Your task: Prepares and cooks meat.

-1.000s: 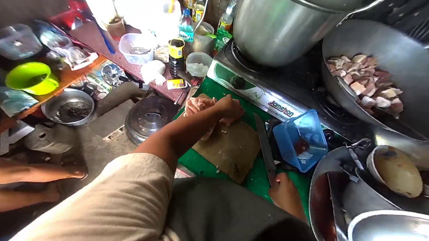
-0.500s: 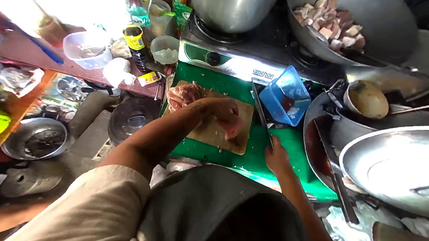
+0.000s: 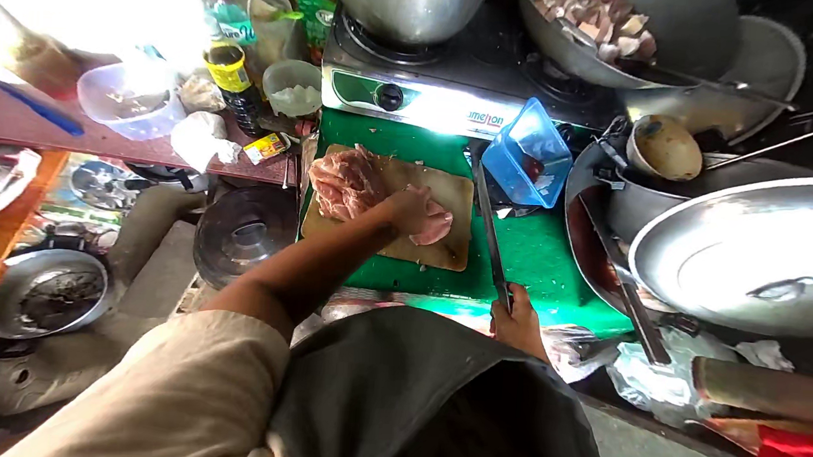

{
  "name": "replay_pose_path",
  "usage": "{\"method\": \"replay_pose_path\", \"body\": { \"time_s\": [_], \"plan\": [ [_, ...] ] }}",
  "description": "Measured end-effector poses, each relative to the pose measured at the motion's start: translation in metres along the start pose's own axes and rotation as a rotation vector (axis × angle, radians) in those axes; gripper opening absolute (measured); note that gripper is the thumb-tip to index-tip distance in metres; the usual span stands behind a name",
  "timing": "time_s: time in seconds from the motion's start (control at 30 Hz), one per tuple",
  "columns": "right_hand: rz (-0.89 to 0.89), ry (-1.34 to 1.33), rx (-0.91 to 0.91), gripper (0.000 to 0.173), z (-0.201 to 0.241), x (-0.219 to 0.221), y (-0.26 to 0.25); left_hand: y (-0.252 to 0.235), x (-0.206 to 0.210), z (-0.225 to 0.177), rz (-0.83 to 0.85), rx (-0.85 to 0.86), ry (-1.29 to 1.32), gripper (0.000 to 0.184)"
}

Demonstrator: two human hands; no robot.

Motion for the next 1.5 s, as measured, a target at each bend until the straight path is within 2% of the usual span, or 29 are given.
{"method": "replay_pose_path", "body": {
  "time_s": [0.07,0.17,0.23,0.3,0.37,0.43,0.5,0.53,0.6,0.67,0.73,0.83,0.97,1.1,1.2,1.37,1.5],
  "plan": [
    [-0.011,-0.056,0.009,0.034,-0.007,0.007,0.004,-0.009,0.008,-0.015,-0.030,0.028,-0.036,0.074],
    [-0.056,-0.166,0.032,0.035,-0.009,0.016,0.010,-0.013,0.010,-0.045,0.053,0.009,-0.174,0.071],
    [-0.103,-0.228,-0.014,0.036,-0.006,0.017,0.017,-0.023,0.018,-0.047,0.026,0.082,-0.251,0.069],
    [-0.111,-0.235,-0.046,0.034,-0.001,0.017,0.024,-0.015,0.017,-0.052,0.110,0.193,-0.283,0.067],
    [-0.087,-0.185,-0.049,0.032,0.000,0.019,0.026,-0.002,0.019,-0.046,0.229,0.327,-0.329,0.083],
    [-0.064,-0.093,-0.012,0.036,0.003,0.023,0.029,-0.003,0.030,-0.025,0.249,0.451,-0.325,0.095],
    [-0.061,0.003,-0.018,0.035,0.005,0.028,0.031,0.000,0.031,-0.014,0.285,0.461,-0.238,0.099],
    [-0.069,0.041,-0.034,0.034,0.006,0.031,0.032,0.003,0.030,-0.012,0.259,0.477,-0.170,0.096],
    [-0.083,0.104,-0.053,0.037,0.011,0.038,0.037,0.006,0.029,-0.006,0.121,0.523,-0.072,0.078],
    [-0.078,0.144,-0.055,0.037,0.017,0.044,0.042,0.004,0.034,0.002,-0.032,0.579,-0.090,0.056],
    [-0.071,0.163,-0.055,0.036,0.024,0.050,0.046,0.002,0.037,0.006,-0.114,0.622,-0.116,0.048],
    [-0.094,0.190,-0.073,0.035,0.032,0.057,0.050,-0.001,0.044,0.011,-0.248,0.661,-0.163,0.045],
    [-0.155,0.207,-0.111,0.034,0.036,0.062,0.056,0.004,0.059,0.020,-0.297,0.599,-0.182,0.051],
    [-0.114,0.267,-0.072,0.035,0.038,0.065,0.058,0.015,0.066,0.022,-0.424,0.644,-0.171,0.040],
    [-0.040,0.336,-0.010,0.037,0.042,0.069,0.055,0.010,0.070,0.027,-0.429,0.653,-0.163,0.040],
    [0.055,0.326,0.067,0.033,0.060,0.079,0.019,0.008,0.069,0.026,-0.444,0.694,-0.132,0.036],
    [0.017,0.329,0.034,0.036,0.071,0.091,-0.022,0.007,0.067,0.027,-0.444,0.666,-0.141,0.031]
  ]
}}
Point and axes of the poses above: each hand's wrist, its own y-axis away from the middle knuckle, its own x-axis out of the palm, z = x × y, the point moved 7 cm from there along -y, towards the middle knuckle, and after that the axes turned 7 degrees about x, right-handed, at the moved point
